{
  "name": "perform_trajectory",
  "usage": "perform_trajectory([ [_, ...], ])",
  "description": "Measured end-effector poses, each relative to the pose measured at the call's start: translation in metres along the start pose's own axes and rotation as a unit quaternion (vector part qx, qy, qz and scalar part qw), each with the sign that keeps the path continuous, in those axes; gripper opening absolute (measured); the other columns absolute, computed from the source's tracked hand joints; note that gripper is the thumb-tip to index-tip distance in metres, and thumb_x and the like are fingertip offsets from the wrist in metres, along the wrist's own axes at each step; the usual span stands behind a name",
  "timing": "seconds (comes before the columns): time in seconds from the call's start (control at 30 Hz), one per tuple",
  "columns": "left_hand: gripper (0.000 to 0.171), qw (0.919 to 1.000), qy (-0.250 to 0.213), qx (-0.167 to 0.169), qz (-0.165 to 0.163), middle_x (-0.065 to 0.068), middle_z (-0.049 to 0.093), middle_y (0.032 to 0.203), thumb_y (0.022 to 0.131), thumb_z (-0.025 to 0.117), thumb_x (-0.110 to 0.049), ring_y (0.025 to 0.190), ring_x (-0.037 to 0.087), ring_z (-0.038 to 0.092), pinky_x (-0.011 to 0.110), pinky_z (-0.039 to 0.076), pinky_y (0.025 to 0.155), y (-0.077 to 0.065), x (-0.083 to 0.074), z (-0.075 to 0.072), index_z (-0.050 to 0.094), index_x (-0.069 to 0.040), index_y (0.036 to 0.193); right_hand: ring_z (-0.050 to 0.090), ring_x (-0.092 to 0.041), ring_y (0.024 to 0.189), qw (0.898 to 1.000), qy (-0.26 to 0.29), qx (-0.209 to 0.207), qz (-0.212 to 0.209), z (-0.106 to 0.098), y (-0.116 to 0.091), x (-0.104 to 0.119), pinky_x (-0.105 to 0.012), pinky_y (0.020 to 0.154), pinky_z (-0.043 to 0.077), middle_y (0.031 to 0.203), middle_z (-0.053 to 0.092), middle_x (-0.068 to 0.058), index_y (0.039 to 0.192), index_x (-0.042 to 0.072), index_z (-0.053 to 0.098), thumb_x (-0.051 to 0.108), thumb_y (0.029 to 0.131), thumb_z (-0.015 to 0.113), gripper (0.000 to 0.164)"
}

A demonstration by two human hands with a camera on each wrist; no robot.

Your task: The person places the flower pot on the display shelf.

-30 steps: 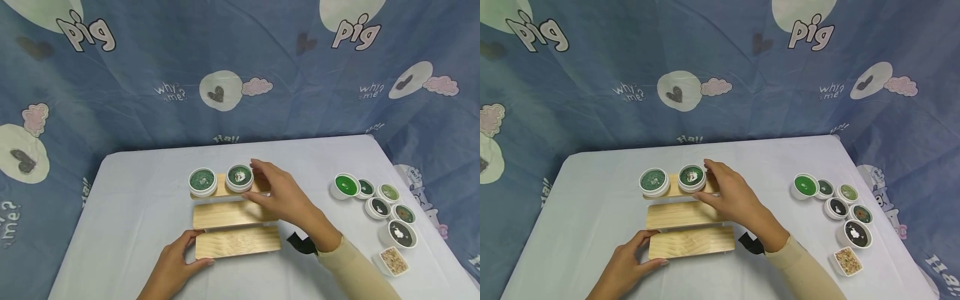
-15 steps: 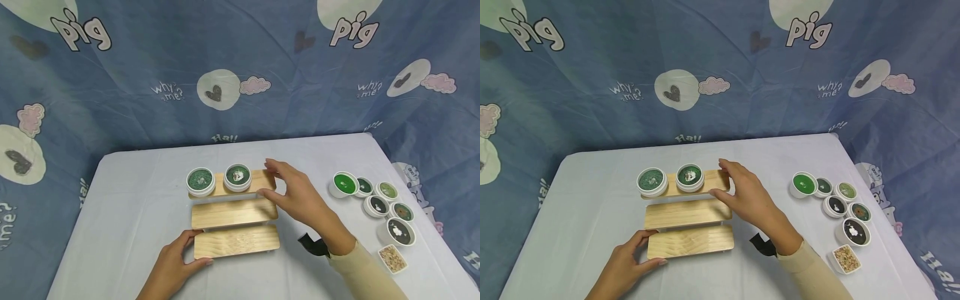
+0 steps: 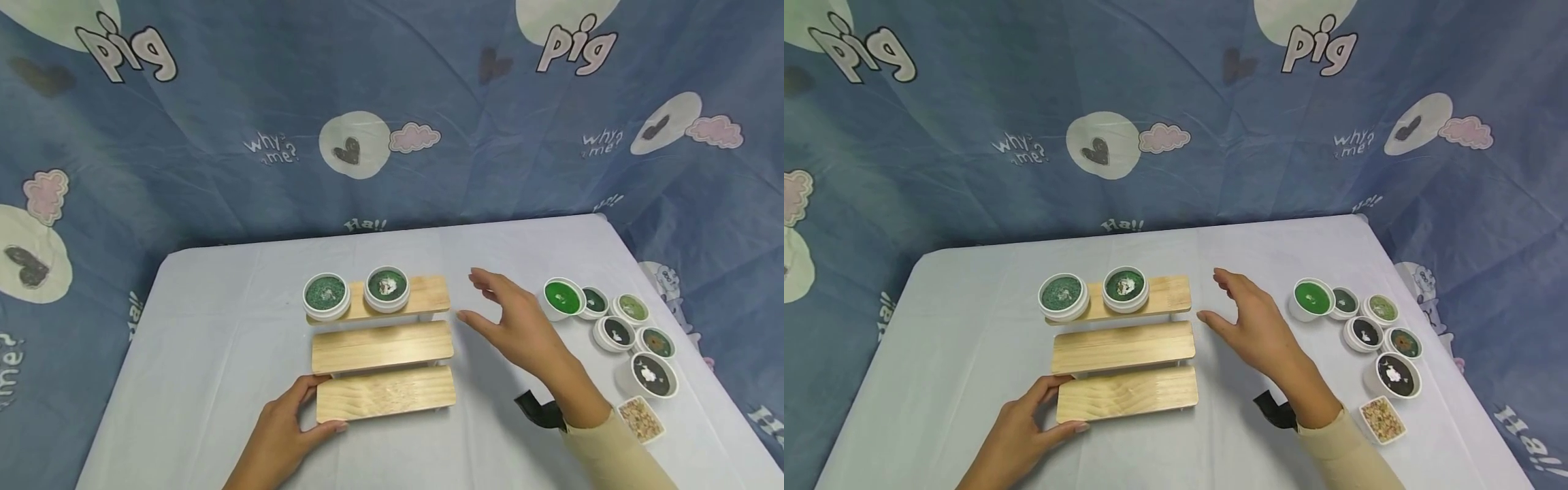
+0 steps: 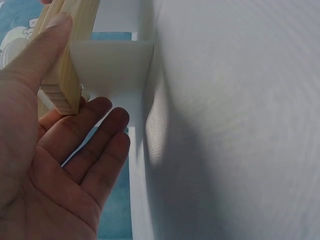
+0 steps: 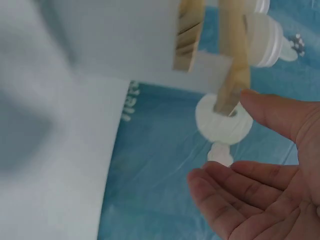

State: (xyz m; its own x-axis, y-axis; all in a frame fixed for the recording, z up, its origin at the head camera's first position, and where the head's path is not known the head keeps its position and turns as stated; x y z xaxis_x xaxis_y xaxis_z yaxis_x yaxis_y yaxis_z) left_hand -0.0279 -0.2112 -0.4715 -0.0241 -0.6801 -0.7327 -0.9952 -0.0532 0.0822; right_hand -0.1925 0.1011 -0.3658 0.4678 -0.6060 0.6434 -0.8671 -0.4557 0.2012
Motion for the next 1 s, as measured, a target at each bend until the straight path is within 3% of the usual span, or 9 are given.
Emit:
perform_trajectory([
  [0.23,0.066,0.9999,0.003,-0.006,0.012,-0.015,0.073,0.124,0.072,0.096,-0.041,0.117,0.011,0.067,0.040,0.056,0.096,0.000,-0.001,0.000,0.065,-0.024,0.128,0.060,-0.041,0.124,0.997,-0.066,-0.024,0.025,-0.012,-0.009,-0.024,-0.058,0.103,0.049,0.140,0.062,-0.020,0.146,0.001,0.055,0.020,0.093,0.083,0.063],
  [0.47,0.067,1.0000,0.002,0.002,-0.002,-0.008,0.075,0.124,0.073,0.096,-0.042,0.121,0.016,0.065,0.048,0.054,0.099,0.000,0.000,0.001,0.064,-0.023,0.130,0.058,-0.044,0.127,0.993,-0.096,-0.055,0.045,-0.026,-0.017,-0.046,-0.060,0.105,0.046,0.138,0.061,-0.025,0.144,-0.003,0.055,0.015,0.092,0.083,0.062],
  [0.7,0.068,0.9999,0.009,-0.003,0.007,-0.007,0.075,0.122,0.072,0.096,-0.041,0.121,0.017,0.066,0.049,0.054,0.099,0.002,-0.001,-0.001,0.064,-0.022,0.130,0.050,-0.050,0.131,0.987,-0.124,-0.084,0.056,-0.034,-0.022,-0.072,-0.063,0.108,0.040,0.139,0.057,-0.032,0.141,-0.010,0.053,0.014,0.090,0.082,0.063],
  [1.0,0.066,1.0000,0.002,0.004,-0.001,-0.010,0.074,0.124,0.074,0.096,-0.041,0.120,0.015,0.066,0.048,0.055,0.097,0.001,0.000,0.001,0.064,-0.024,0.129,0.046,-0.058,0.128,0.975,-0.161,-0.090,0.119,-0.046,-0.027,-0.111,-0.069,0.105,0.038,0.138,0.052,-0.039,0.139,-0.017,0.050,0.014,0.090,0.081,0.066],
])
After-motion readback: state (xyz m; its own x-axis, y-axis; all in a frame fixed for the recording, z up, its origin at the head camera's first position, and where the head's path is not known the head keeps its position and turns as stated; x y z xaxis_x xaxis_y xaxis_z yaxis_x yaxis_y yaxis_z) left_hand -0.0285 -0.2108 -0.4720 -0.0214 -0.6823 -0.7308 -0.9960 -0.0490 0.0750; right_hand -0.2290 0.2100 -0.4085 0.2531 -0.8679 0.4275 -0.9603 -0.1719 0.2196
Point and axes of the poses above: each hand's wrist, its own y-axis towards the middle knuckle, its own z-axis out of the palm, x = y × z, the point moved 7 cm from there along y, towards the middle knuckle
